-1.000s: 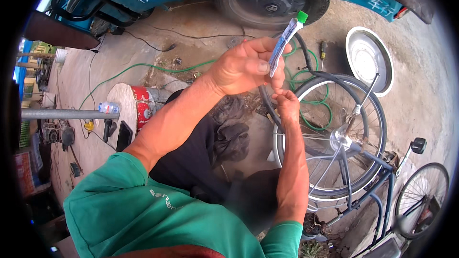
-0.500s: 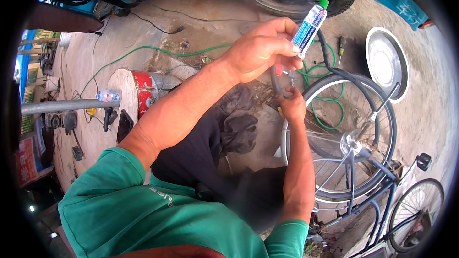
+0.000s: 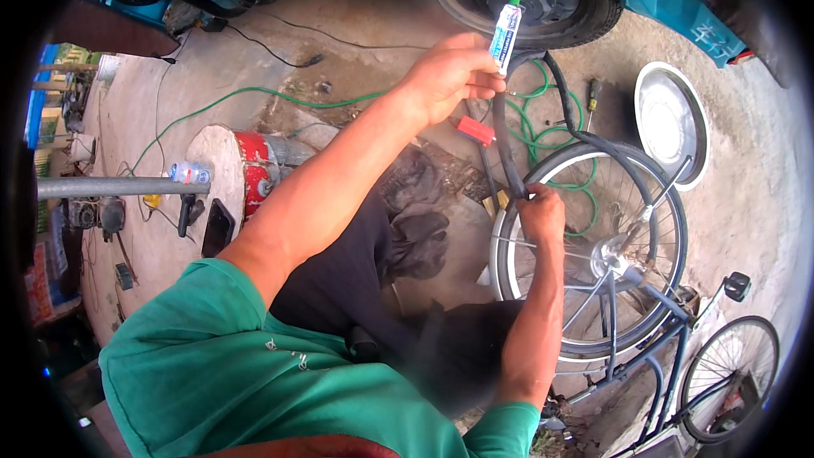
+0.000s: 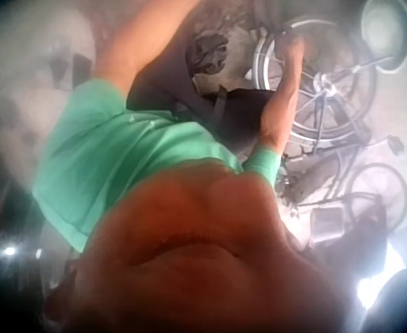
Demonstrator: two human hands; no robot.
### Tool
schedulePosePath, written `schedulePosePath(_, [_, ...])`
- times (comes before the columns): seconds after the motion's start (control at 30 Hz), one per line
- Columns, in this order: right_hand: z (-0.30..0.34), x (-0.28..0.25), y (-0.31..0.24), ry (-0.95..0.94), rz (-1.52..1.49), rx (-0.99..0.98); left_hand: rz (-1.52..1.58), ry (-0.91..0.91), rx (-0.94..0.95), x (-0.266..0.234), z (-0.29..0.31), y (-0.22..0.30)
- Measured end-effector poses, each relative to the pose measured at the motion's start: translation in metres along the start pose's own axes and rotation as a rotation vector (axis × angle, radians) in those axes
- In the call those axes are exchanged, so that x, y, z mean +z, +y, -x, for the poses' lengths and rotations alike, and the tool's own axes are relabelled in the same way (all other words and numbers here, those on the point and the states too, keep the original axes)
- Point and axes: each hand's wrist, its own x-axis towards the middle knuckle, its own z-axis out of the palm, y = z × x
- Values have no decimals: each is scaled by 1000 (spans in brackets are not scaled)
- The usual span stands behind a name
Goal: The person applies adhesive from a tube to a patch and a bicycle inner tube, then presses the patch onto the tube and uses a tool to secure it.
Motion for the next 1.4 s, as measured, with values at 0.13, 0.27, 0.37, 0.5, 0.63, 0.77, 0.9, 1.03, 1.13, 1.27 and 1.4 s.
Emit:
schedulePosePath(0.13, [16, -31, 28, -11, -231, 31, -46, 87, -198, -9, -31, -27])
schedulePosePath(0.27, [25, -33, 52, -14, -482, 63, 32, 125, -387, -9, -61, -70])
schedulePosePath(0.37, [29, -33, 55, 11, -507, 59, 56, 142, -434, 3, -71, -97])
schedulePosePath(0.5, [36, -33, 54, 2, -581, 74, -38, 80, -369, 30, -69, -124])
schedulePosePath(0.63, [40, -31, 47, -4, -601, 79, -76, -53, -177, 58, -59, -151])
schedulePosePath(0.77, [38, -28, 45, -19, -577, 82, -126, -164, -111, 84, -44, -158])
schedulePosePath(0.9, [36, -24, 50, -45, -601, 86, -356, -181, 111, 96, -32, -149])
schedulePosePath(1.03, [36, -24, 44, -62, -602, 62, -522, -232, 306, 104, -16, -141])
schedulePosePath(1.13, [37, -23, 40, -65, -602, 19, -613, -272, 398, 109, -7, -139])
schedulePosePath(1.27, [41, -21, 38, -33, -593, -1, -644, -338, 508, 113, 2, -135])
schedulePosePath(1.4, [44, -25, 37, 3, -512, -79, -662, -406, 601, 115, 6, -138])
